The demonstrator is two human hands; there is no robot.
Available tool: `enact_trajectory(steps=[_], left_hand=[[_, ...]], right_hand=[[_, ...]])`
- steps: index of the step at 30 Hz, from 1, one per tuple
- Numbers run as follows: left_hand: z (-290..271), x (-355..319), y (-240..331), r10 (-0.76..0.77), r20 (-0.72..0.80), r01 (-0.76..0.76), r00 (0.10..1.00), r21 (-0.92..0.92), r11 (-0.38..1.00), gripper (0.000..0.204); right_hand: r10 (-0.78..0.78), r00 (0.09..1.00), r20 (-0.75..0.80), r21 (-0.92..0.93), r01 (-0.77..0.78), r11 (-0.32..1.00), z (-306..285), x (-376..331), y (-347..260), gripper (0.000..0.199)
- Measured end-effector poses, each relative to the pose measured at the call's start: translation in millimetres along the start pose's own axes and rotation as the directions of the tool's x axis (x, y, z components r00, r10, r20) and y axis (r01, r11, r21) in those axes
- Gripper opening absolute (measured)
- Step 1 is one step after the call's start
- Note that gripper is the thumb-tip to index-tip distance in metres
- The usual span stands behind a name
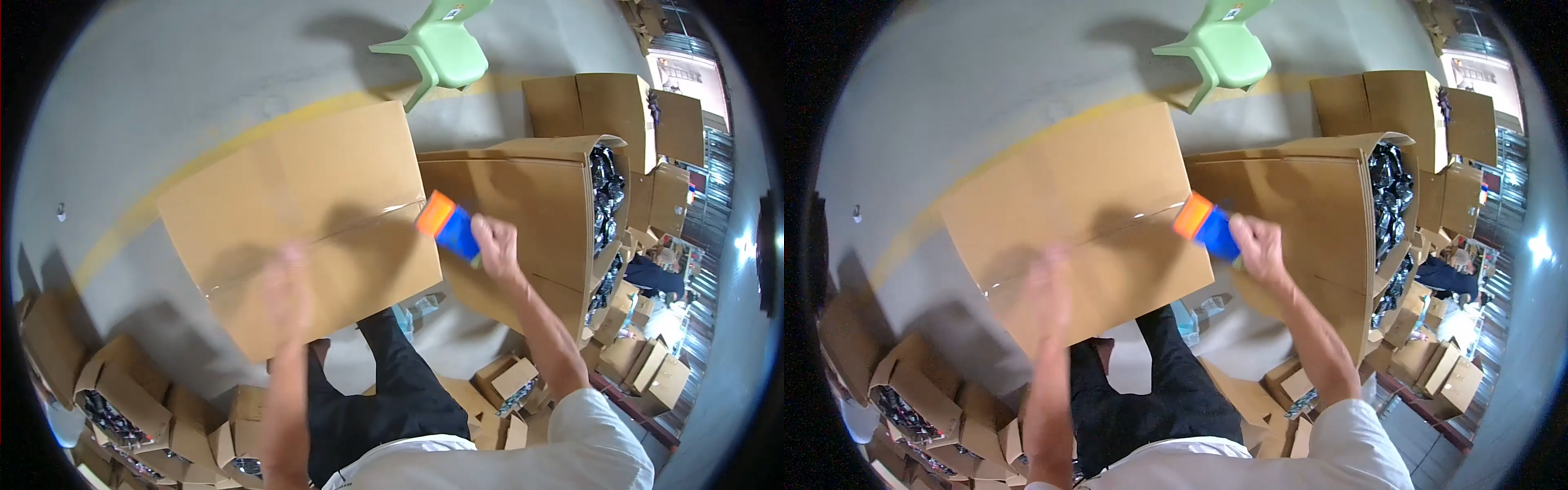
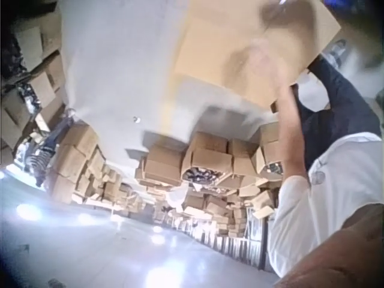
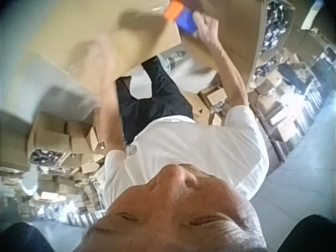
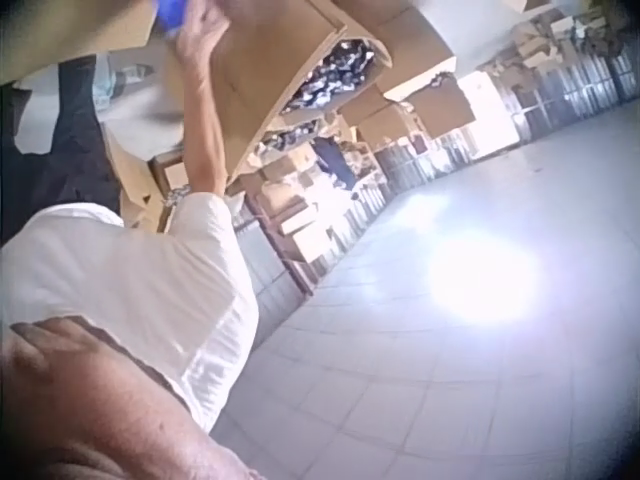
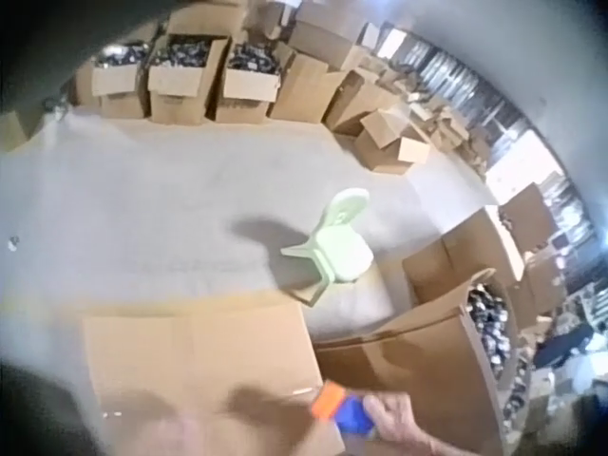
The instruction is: The person seals cardboard boxes shut using a tape dispenser.
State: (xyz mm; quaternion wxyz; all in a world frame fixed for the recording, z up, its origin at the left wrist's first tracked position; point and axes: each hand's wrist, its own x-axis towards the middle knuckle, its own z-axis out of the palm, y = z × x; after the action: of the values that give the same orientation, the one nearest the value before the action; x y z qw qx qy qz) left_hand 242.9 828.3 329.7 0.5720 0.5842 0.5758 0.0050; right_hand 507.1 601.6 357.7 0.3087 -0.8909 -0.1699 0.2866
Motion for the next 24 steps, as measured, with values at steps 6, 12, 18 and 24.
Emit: enact_trajectory(steps=[6,12,18,24], left_hand=[[59.9,-13.0,41.5,0.081,0.684,0.513,0.725,-0.614,0.6,0.028],[55.7,47.0,83.0,0.017,0.243,0.039,0.97,-0.223,0.974,0.019],[103.5,272.3,161.3,0.681,0.131,-0.678,0.721,0.339,0.653,0.033],[84.5,391.8,95.3,0.592,0.445,-0.594,0.672,0.801,0.072,0.038]], right_hand=[[-0.288,0.957,0.033,0.34,0.261,0.904,34.1,-55.9,-18.0,0.039],[-0.222,0.975,0.004,0.367,0.206,0.907,55.1,-52.4,-18.9,0.037],[0.193,0.971,-0.138,0.344,-0.136,0.929,95.3,-32.7,-15.7,0.042],[0.173,0.942,-0.286,0.354,-0.064,0.933,135.4,-17.9,-38.5,0.043]])
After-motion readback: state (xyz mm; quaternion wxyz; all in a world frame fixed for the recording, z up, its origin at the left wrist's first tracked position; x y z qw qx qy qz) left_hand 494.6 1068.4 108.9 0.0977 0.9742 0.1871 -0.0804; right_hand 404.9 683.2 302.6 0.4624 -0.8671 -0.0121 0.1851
